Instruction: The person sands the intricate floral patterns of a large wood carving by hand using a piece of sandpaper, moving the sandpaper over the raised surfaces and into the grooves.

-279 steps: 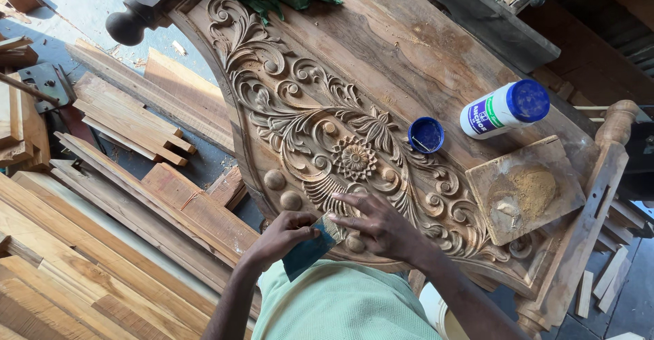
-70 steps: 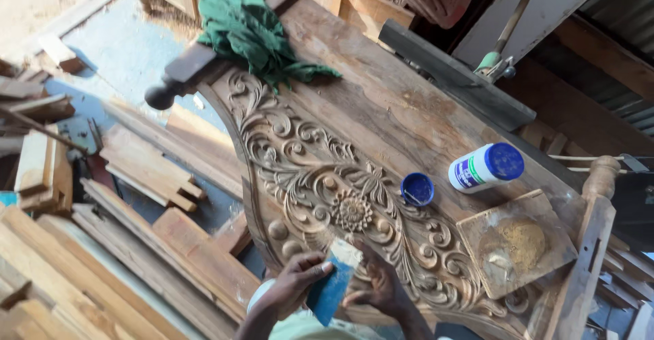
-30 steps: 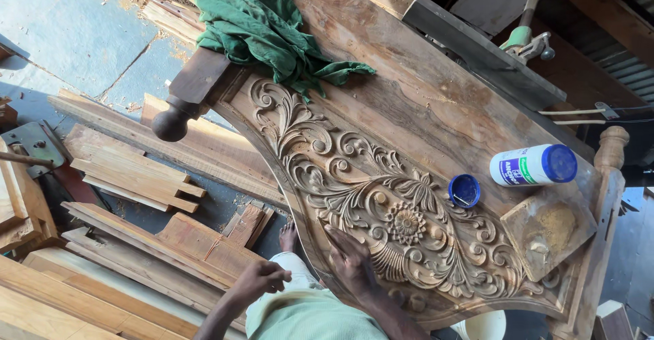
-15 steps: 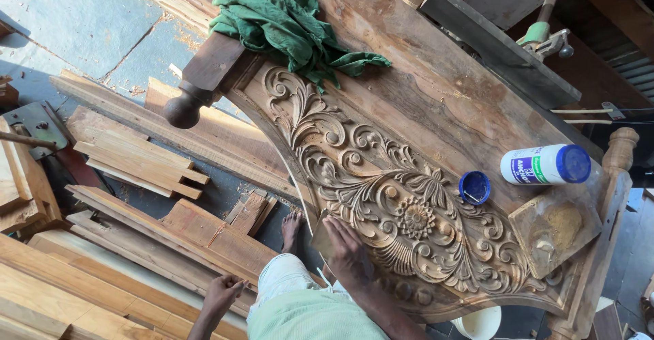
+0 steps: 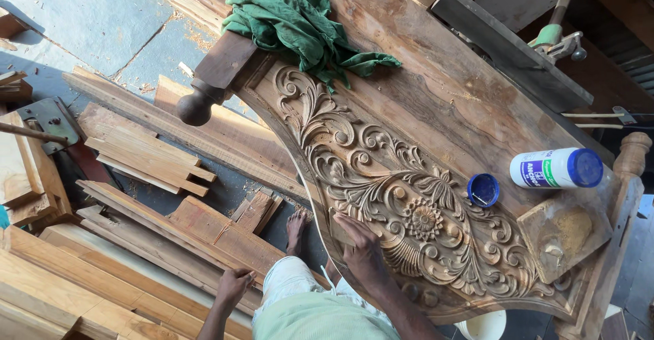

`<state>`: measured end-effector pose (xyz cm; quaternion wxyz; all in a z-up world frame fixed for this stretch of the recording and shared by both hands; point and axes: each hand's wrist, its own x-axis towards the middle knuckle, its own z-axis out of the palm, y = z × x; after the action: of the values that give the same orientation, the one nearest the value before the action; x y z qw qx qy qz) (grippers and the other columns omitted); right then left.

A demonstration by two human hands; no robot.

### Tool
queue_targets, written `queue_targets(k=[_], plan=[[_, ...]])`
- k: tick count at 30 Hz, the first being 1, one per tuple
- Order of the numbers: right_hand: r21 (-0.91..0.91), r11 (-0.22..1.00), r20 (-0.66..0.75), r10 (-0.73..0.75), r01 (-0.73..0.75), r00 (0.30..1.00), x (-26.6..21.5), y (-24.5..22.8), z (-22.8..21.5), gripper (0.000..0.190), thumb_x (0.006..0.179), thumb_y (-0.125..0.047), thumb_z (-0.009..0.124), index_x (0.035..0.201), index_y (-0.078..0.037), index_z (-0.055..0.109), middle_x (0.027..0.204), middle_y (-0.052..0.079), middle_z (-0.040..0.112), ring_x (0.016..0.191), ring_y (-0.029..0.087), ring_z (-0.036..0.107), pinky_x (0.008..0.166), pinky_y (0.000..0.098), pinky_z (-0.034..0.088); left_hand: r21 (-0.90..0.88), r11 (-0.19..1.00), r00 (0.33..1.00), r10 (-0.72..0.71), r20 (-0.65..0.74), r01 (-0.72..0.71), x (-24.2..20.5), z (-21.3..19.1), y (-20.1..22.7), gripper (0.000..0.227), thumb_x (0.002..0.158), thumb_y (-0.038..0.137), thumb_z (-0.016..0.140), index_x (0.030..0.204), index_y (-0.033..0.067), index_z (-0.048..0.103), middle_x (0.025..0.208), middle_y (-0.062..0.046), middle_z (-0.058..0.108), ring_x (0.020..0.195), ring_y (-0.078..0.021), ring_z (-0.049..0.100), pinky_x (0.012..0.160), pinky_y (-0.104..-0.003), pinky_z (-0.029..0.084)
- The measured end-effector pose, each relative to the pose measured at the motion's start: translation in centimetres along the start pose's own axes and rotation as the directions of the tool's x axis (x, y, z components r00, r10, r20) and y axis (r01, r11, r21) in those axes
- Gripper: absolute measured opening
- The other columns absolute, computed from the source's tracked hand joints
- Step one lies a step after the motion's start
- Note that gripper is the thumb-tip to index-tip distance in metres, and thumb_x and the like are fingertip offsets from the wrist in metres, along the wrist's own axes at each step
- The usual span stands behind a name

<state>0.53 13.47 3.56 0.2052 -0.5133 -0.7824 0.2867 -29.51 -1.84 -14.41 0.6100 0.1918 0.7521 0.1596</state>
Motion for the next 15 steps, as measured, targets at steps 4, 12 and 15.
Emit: queue_targets(k=[4, 12, 15], plan=[[0.008, 0.999, 0.118, 0.038, -0.039, 0.992, -1.1, 0.9, -0.7, 0.058, 0.080, 0.018, 0.058, 0.133, -0.004, 0.067, 0.133, 0.018, 0.070, 0.121, 0.031, 0.070, 0.101, 0.0332, 0.056, 0.057, 0.998, 0.999, -0.027, -0.045, 0.030, 0.8, 0.6, 1.3, 0.027, 0.090, 0.023, 0.078, 0.109, 0.0044, 0.082, 0.083, -0.008, 0.081, 0.071, -0.0133, 0.070, 0.065, -0.032, 0.055], [-0.117, 0.992, -0.078, -0.059, 0.050, 0.995, -1.3, 0.5, 2.0, 0.062, 0.074, 0.017, 0.063, 0.133, 0.002, 0.064, 0.131, 0.021, 0.069, 0.123, 0.033, 0.068, 0.111, 0.0376, 0.052, 0.194, 0.977, 0.985, 0.118, -0.126, -0.092, 1.8, 1.3, 2.3, 0.020, 0.083, 0.021, 0.083, 0.101, 0.0126, 0.086, 0.092, -0.004, 0.083, 0.081, -0.0128, 0.075, 0.075, -0.032, 0.059], [-0.188, 0.977, -0.021, -0.102, 0.096, 0.995, -0.6, -0.5, 2.6, 0.060, 0.076, 0.017, 0.063, 0.134, 0.003, 0.062, 0.133, 0.021, 0.068, 0.124, 0.032, 0.067, 0.112, 0.0385, 0.051, 0.211, 0.977, 0.986, 0.039, -0.160, -0.004, 1.5, 0.9, 2.0, 0.017, 0.083, 0.019, 0.083, 0.098, 0.0127, 0.086, 0.092, -0.004, 0.083, 0.079, -0.0152, 0.074, 0.075, -0.036, 0.059]])
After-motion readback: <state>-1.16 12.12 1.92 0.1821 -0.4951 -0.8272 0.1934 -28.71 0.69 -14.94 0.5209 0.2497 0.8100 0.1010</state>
